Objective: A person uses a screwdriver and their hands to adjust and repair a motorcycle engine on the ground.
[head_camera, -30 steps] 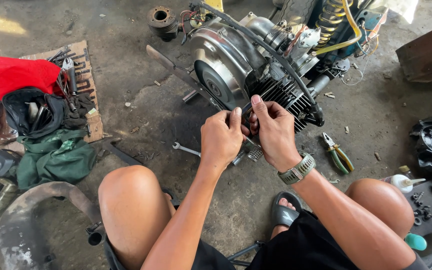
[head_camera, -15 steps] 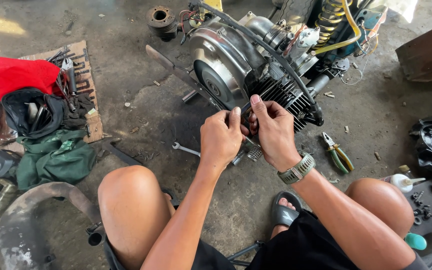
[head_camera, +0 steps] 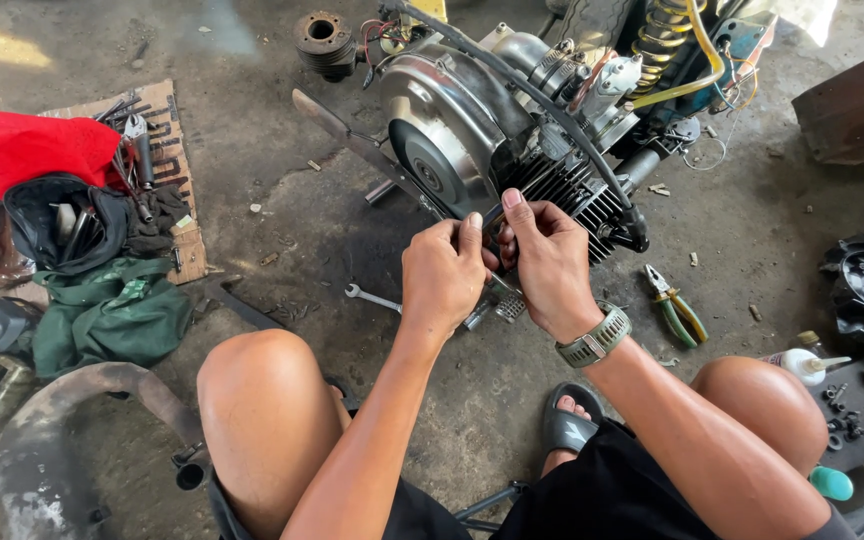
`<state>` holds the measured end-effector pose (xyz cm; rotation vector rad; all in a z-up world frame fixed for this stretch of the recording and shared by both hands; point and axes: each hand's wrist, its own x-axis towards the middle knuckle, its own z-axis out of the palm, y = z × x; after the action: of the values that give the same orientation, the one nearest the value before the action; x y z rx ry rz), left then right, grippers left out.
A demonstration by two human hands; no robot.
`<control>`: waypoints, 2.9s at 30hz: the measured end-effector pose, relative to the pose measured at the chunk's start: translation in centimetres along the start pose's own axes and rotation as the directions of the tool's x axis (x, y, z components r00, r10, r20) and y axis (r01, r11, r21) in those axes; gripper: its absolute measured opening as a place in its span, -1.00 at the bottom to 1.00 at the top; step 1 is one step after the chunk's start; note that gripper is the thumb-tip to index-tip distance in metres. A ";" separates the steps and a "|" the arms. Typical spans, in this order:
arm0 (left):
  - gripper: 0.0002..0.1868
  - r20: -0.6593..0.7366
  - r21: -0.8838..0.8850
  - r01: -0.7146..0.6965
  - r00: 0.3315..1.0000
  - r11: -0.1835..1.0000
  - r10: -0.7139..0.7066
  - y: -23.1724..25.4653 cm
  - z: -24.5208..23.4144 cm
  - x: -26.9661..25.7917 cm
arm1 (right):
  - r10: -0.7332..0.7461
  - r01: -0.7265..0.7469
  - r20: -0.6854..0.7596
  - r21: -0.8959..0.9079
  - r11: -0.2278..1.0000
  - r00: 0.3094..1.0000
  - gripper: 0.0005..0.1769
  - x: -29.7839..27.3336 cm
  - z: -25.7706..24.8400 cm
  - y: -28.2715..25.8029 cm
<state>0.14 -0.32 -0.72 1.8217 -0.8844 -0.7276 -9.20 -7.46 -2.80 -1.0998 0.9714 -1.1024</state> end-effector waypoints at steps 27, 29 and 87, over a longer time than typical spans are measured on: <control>-0.51 -0.011 -0.035 0.002 1.000 0.999 -0.002 0.1 0.0 -0.1 | 0.005 -0.005 0.001 -0.007 1.000 1.000 -0.60 -0.3 0.1 -0.5; -0.51 -0.008 -0.036 0.003 1.000 0.999 -0.003 -0.1 0.1 -0.2 | 0.005 -0.005 0.003 -0.008 1.000 1.000 -0.60 -0.3 0.0 -0.2; -0.53 -0.160 -0.037 0.072 0.984 0.997 -0.077 5.7 -11.3 -5.1 | -0.429 0.654 0.858 -0.500 -0.568 0.284 -0.39 9.3 -11.8 -14.3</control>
<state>4.75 7.78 9.25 1.8647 -0.6987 -0.6266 -21.35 -19.96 8.39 -3.5114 0.6661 -1.0083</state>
